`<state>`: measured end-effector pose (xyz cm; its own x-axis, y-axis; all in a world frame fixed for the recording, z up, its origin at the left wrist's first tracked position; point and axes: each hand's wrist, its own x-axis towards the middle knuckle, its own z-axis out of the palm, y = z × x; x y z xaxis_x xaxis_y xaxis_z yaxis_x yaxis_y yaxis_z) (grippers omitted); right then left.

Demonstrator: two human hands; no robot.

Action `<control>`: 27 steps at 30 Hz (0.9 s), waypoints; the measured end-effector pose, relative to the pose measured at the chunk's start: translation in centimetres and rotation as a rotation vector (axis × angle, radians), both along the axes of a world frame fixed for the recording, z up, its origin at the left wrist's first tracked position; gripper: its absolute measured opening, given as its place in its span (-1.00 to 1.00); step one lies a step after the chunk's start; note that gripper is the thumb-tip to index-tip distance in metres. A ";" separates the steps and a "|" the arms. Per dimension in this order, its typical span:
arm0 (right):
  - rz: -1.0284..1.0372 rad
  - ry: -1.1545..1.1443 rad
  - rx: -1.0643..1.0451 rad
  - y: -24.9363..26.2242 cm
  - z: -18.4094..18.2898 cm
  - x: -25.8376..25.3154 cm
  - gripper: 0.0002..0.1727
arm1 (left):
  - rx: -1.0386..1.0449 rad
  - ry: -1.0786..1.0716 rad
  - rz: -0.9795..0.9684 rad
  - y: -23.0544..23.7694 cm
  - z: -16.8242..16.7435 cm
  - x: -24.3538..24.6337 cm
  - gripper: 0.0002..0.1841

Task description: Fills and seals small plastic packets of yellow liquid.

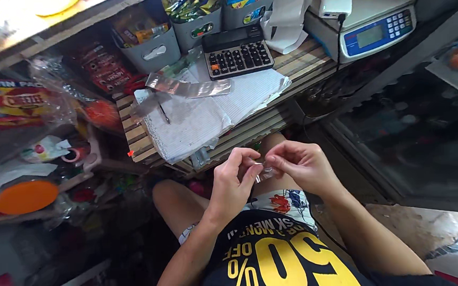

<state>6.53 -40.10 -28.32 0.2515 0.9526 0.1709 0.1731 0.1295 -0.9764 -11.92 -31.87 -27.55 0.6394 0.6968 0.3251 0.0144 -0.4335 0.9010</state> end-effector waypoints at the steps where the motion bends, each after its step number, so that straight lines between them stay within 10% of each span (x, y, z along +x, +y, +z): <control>1: -0.058 -0.078 -0.001 0.0 0.0 -0.5 -0.82 | -0.006 -0.002 -0.010 -0.1 0.0 0.1 -0.77; 4: -0.135 -0.174 0.046 0.4 -0.5 -0.9 -0.65 | -0.018 -0.022 -0.018 -0.5 0.2 0.3 -0.78; 11: -0.005 0.098 0.040 0.2 0.6 -0.2 -0.93 | -0.055 -0.070 0.047 0.2 -0.1 -0.1 -0.73; 17: 0.041 0.445 0.036 0.8 -0.2 -0.1 -0.13 | -0.353 -0.198 0.094 -0.1 0.5 0.7 -0.65; 23: -0.177 0.622 0.069 2.0 -0.1 -2.4 -0.74 | -0.404 -0.239 0.147 -0.3 -0.1 2.7 -0.67; 27: 0.141 0.423 0.087 2.3 -0.4 -0.9 0.21 | -0.443 -0.302 0.192 0.1 0.4 3.3 -0.75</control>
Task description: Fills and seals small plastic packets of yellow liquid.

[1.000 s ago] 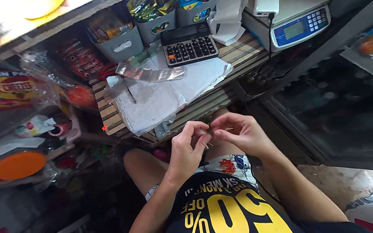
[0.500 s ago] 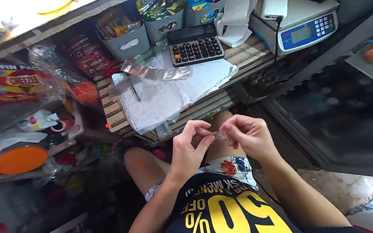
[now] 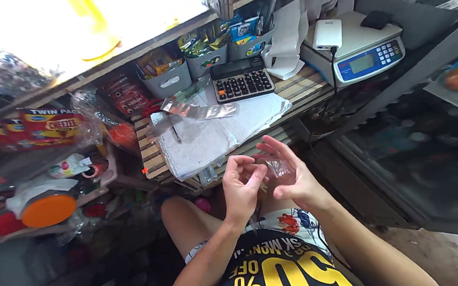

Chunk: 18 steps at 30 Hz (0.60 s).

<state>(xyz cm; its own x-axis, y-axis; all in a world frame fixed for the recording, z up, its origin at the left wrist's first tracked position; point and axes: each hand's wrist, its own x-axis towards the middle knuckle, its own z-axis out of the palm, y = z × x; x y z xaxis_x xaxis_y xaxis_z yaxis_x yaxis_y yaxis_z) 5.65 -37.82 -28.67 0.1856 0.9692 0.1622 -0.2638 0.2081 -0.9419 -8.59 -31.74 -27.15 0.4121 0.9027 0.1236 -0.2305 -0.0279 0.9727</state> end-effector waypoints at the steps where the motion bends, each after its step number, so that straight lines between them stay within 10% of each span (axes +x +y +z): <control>1: 0.036 -0.001 -0.014 0.0 0.0 0.0 0.26 | 0.023 0.004 0.027 0.2 0.1 0.1 -0.76; 7: -0.234 0.292 -0.179 0.3 0.4 -1.0 -0.77 | 0.106 0.052 0.060 0.3 -0.4 1.0 -0.78; 14: -0.427 0.291 -0.207 1.4 0.8 -0.1 -0.91 | 0.101 0.063 -0.113 -0.5 -1.0 0.7 -0.63; 18: -0.456 0.179 -0.119 1.4 1.0 1.5 -0.85 | 0.203 0.517 -0.521 2.1 -0.2 -2.3 -0.58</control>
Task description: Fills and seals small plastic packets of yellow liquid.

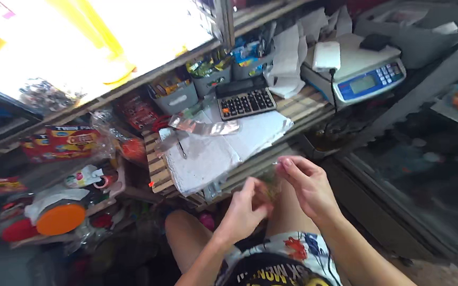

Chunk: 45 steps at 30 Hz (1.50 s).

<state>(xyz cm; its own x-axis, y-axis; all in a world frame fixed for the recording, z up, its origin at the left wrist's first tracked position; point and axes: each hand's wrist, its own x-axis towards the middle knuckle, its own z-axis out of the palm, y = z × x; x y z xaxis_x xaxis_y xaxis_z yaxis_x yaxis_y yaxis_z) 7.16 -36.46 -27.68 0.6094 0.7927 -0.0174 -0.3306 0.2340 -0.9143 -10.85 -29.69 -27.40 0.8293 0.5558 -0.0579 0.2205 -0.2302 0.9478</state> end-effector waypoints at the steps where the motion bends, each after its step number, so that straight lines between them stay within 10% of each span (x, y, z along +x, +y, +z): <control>1: -0.014 -0.049 0.036 0.1 0.1 0.6 -0.81 | 0.077 0.152 -0.170 1.6 0.8 -0.9 -0.56; 4: -0.043 -0.177 0.135 0.4 0.4 2.4 -0.79 | 0.365 0.331 -0.425 6.4 5.2 -3.0 -0.55; 8: 0.015 -0.260 0.264 0.7 1.3 3.5 -0.88 | 0.731 -0.113 0.239 13.5 12.7 -0.9 -0.69; 13: 0.116 -0.384 0.341 1.2 1.9 3.4 -0.87 | 0.668 -0.202 0.789 26.7 18.5 4.6 -0.50; 19: 0.060 -0.390 0.258 -0.5 3.2 3.2 -0.82 | 0.485 -0.071 0.693 34.0 21.7 8.1 -0.10; 30: 0.022 -0.556 0.311 0.0 4.3 3.6 -0.76 | 0.845 -0.321 0.605 21.7 17.6 4.8 -0.20; 37: -0.181 -0.835 0.246 -0.4 5.9 1.9 -0.86 | 1.317 -0.129 0.361 9.6 13.3 -0.2 -0.29; 45: -0.391 -1.174 0.211 -1.2 6.0 1.1 -0.87 | 1.532 -0.049 0.325 6.3 12.5 -3.7 -0.50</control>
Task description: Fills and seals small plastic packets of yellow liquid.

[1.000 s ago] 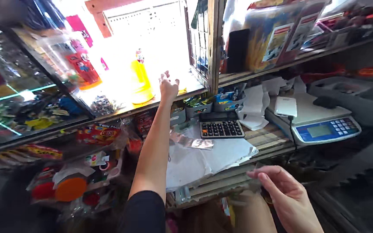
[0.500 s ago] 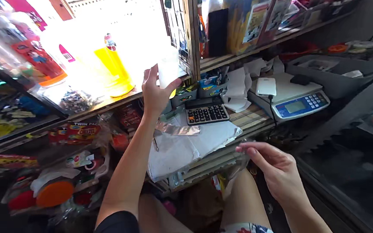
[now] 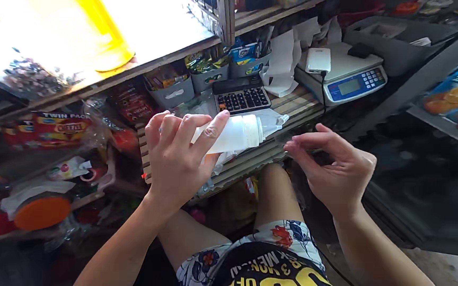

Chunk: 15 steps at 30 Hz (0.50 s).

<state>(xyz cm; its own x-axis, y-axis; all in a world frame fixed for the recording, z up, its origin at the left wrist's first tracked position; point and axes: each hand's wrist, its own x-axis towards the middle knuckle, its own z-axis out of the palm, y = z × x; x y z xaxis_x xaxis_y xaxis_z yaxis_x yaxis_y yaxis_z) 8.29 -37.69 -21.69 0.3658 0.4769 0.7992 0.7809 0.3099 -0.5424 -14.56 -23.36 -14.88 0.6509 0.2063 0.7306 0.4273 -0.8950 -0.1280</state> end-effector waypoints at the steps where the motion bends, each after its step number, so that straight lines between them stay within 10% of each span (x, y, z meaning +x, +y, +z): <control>1: -0.021 -0.030 0.001 -0.1 0.0 -0.1 -0.88 | 0.002 0.007 -0.009 -0.2 0.0 -0.2 -0.51; 15: -0.118 -0.429 -0.047 0.1 0.6 -0.4 -0.89 | 0.113 0.158 -0.049 -0.4 0.6 -0.6 -0.56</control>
<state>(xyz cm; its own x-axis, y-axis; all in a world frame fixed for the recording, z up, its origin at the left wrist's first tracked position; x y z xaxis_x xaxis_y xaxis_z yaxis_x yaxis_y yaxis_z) 7.86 -37.63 -21.05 0.0598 0.4909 0.8692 0.9668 0.1881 -0.1727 -15.11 -23.78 -14.33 0.7662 0.0941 0.6357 0.3508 -0.8901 -0.2910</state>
